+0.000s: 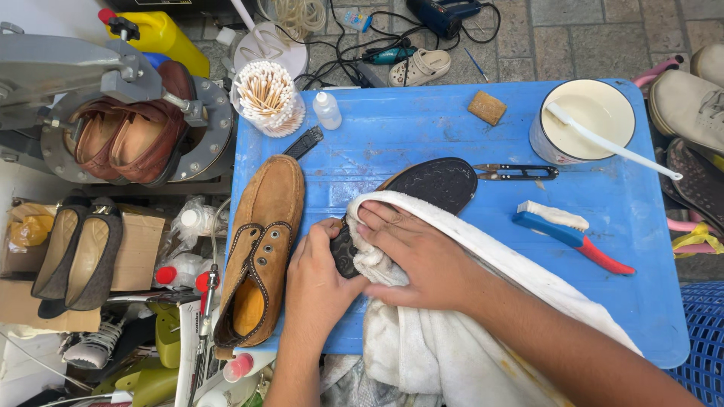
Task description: The person scrubs the sole of a brown leather shoe with a brush and cleaning solution, then wipes it with a cloth. They use a small tool to scrape debris from the sole grooves and continue scrubbing.
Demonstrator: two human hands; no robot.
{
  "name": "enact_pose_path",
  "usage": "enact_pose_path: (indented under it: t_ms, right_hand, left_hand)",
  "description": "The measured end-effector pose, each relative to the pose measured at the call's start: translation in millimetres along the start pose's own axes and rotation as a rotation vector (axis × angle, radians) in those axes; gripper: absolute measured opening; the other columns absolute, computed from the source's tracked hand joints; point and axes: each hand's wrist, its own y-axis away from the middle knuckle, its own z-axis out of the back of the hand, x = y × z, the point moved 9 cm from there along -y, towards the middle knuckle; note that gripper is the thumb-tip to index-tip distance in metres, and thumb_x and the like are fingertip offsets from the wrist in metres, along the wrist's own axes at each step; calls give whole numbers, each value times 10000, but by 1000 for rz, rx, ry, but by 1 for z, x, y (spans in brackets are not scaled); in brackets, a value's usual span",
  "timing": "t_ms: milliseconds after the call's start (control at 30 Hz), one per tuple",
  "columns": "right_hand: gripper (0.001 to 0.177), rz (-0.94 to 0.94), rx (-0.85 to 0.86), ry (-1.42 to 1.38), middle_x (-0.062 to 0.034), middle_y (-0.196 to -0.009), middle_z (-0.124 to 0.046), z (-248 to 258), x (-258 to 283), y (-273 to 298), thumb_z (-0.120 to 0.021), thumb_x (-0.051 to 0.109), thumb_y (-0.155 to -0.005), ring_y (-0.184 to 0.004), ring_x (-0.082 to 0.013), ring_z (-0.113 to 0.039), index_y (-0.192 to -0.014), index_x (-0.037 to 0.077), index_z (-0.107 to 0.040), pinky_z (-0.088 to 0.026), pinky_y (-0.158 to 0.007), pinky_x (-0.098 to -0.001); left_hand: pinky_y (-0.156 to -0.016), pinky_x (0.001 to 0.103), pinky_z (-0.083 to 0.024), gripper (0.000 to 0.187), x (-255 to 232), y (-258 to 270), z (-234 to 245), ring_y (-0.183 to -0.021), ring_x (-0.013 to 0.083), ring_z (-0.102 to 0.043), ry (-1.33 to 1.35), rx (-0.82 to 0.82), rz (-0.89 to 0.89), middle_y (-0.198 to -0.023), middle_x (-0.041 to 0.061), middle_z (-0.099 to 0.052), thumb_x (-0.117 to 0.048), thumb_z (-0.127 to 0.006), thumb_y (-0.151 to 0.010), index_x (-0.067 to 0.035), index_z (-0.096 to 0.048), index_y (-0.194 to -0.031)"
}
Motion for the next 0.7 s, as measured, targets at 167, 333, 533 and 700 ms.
enact_pose_path:
  t_ms: [167, 333, 533, 700]
  right_hand:
    - [267, -137, -72, -117, -242, -1424, -607, -8, -10, 7, -756, 221, -894, -1386, -377, -546, -947, -1, -618, -457, -1106, -441]
    - [217, -158, -58, -150, -255, -1407, -617, -3, -10, 22, -751, 127, -871, -1276, -403, -619, -894, -12, -587, -511, -1016, -437]
    - [356, -140, -3, -96, -246, -1431, -578, 2, -6, 32, -715, 118, -799, -1276, -382, -609, -1093, -43, -594, -514, -1013, -422]
    - [456, -173, 75, -54, -246, -1502, -501, -11, -6, 11, -672, 155, -861, -1257, -404, -580, -1231, -61, -516, -493, -978, -446]
  left_hand:
    - [-871, 472, -531, 730, -3, -5, 2, -1069, 413, -656, 4, 3, 19, -1123, 210, -682, -216, -925, -586, 5, -511, -1145]
    - [-871, 466, -537, 743, -2, -6, 2, -1061, 413, -666, 12, 28, 49, -1115, 204, -691, -215, -929, -565, 2, -508, -1138]
    - [-891, 455, -542, 744, -3, -6, 2, -1084, 411, -668, 27, -3, 4, -1154, 220, -685, -224, -937, -587, 16, -490, -1132]
    - [-931, 456, -535, 726, -4, -2, 2, -1112, 404, -669, 5, -21, -83, -1190, 249, -669, -202, -911, -615, 39, -503, -1166]
